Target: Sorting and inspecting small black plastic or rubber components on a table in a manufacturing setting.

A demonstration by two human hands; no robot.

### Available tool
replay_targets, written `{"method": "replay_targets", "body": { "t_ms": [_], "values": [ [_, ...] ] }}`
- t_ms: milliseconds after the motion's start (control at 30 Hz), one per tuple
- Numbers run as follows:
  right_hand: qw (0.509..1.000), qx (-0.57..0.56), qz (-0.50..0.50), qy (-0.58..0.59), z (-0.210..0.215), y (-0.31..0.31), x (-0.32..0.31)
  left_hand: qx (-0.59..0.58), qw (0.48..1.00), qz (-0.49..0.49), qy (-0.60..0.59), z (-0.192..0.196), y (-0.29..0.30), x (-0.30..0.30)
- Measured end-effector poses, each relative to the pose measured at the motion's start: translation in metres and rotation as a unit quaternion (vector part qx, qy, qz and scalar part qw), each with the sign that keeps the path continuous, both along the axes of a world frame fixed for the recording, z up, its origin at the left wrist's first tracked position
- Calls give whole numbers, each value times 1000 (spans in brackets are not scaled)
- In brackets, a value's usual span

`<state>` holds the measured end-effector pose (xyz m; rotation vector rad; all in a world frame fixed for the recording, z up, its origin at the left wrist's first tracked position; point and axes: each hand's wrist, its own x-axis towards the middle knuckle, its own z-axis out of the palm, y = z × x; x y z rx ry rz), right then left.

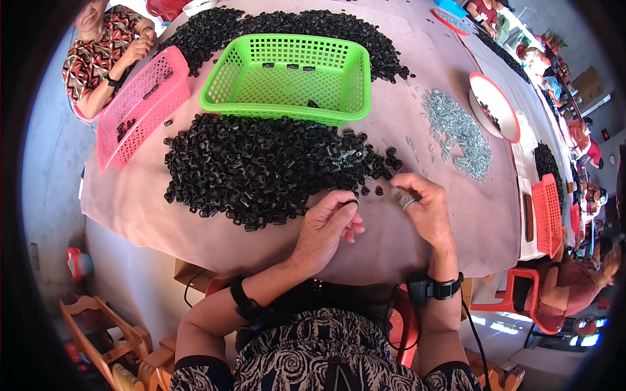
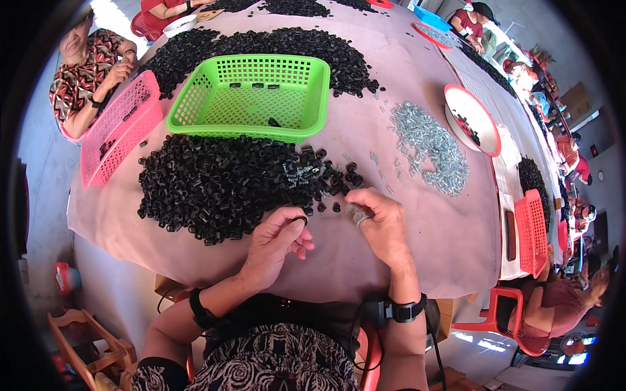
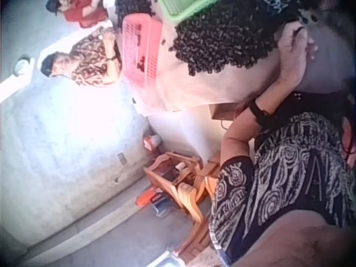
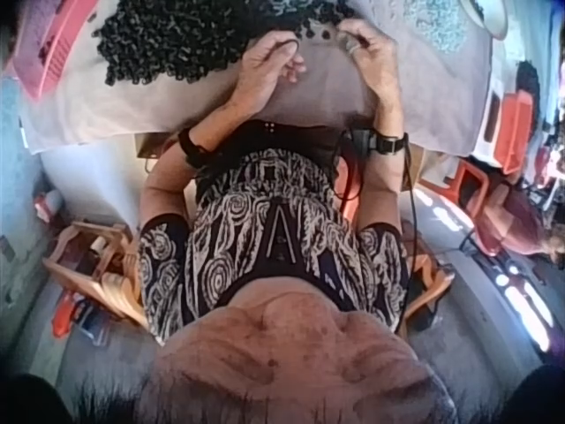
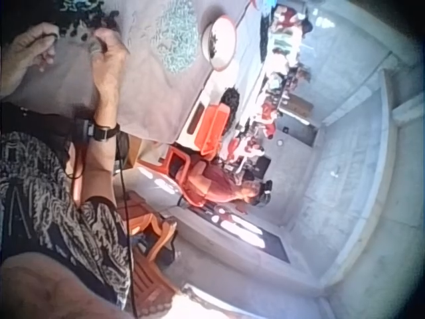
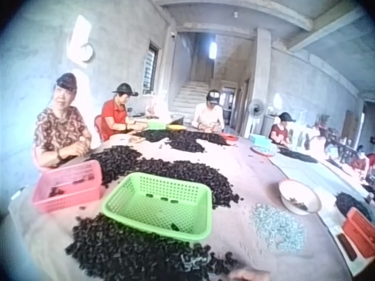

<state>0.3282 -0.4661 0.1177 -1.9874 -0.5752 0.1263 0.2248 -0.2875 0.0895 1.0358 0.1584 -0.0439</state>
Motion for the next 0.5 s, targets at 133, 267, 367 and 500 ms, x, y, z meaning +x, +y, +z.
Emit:
{"method": "replay_targets", "body": {
  "t_ms": [133, 267, 367, 500],
  "values": [
    [986, -102, 51, -118, 8, 11, -2, 27, 1000, 10, 5, 1, 1, 1],
    [971, -139, 93, -169, 7, 16, 1, 48, 999, -11, 5, 1, 1, 4],
    [968, -162, 78, -176, 10, 22, -1, 54, 998, -15, 0, 0, 2, 3],
    [962, -220, 81, -138, 14, 28, 3, 63, 998, -17, -6, 0, 3, 2]
  ]
}}
